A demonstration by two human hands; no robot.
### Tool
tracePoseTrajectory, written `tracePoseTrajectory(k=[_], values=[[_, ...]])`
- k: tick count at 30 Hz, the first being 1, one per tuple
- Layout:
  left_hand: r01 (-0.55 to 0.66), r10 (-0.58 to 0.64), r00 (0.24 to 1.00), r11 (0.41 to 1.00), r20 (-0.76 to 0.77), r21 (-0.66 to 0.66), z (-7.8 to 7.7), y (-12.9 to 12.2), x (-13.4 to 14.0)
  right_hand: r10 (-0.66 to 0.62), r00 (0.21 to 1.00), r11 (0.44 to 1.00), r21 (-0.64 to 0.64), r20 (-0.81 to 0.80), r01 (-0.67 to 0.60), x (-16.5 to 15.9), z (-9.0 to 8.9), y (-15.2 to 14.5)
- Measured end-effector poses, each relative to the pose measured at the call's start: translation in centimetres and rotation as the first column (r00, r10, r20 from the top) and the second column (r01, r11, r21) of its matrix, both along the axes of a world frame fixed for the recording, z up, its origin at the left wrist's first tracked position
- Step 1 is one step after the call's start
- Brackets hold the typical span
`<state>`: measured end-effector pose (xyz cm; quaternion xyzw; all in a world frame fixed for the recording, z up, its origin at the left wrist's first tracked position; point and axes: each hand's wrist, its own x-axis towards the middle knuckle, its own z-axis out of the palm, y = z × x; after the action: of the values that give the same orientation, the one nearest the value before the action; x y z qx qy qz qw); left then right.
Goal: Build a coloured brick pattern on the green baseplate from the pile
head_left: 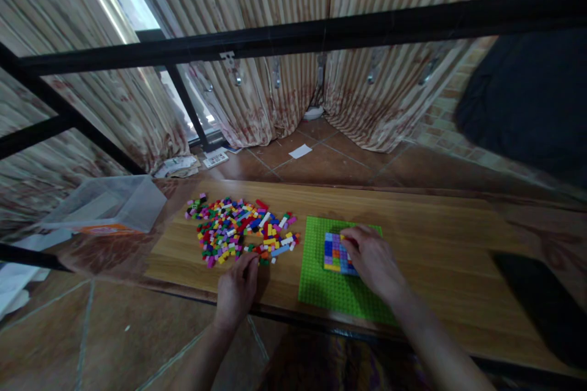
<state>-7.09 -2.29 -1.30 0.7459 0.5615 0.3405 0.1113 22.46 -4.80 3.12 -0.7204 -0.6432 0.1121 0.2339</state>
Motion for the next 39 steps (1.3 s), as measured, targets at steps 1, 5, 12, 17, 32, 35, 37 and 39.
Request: tracePoseTrajectory(k=[1, 5, 12, 17, 32, 35, 37, 39], values=[[0.003, -0.003, 1.000, 1.000, 0.005, -0.002, 0.0, 0.0, 0.0, 0.010, 1.000, 1.000, -0.003, 0.005, -0.010, 0.0, 0.0, 0.1], [0.008, -0.008, 1.000, 0.999, 0.011, -0.031, -0.3, 0.0, 0.0, 0.034, 0.998, 0.999, -0.006, -0.051, -0.035, 0.3, -0.2, 0.3], [0.019, -0.019, 1.000, 0.996, 0.002, -0.090, -0.2, -0.2, 0.1, 0.022, 0.978, 0.999, -0.019, -0.206, -0.026, 1.1, -1.1, 0.7], [0.038, -0.041, 0.999, 0.991, -0.019, -0.130, 0.3, -0.3, 0.1, 0.047, 0.970, 0.998, -0.020, -0.237, -0.054, 1.4, -1.4, 1.0], [0.013, -0.013, 1.000, 0.977, -0.002, -0.214, 1.8, -0.3, -0.3, -0.077, 0.905, 0.970, 0.180, -0.419, 0.166, 0.4, -1.3, -2.2], [0.056, 0.017, 0.970, 0.955, 0.242, -0.291, 2.1, -0.7, 0.3, -0.081, 0.878, 0.966, 0.181, -0.471, 0.186, -0.9, -0.8, -4.2], [0.134, 0.096, 0.881, 0.888, 0.463, -0.439, 2.7, -1.5, 1.4, -0.050, 0.856, 0.971, 0.175, -0.514, 0.162, -2.2, -0.5, -5.5], [0.301, 0.232, 0.716, 0.748, 0.658, -0.591, 3.6, -2.5, 3.0, 0.004, 0.837, 0.978, 0.175, -0.548, 0.110, -3.7, -0.1, -6.5]])
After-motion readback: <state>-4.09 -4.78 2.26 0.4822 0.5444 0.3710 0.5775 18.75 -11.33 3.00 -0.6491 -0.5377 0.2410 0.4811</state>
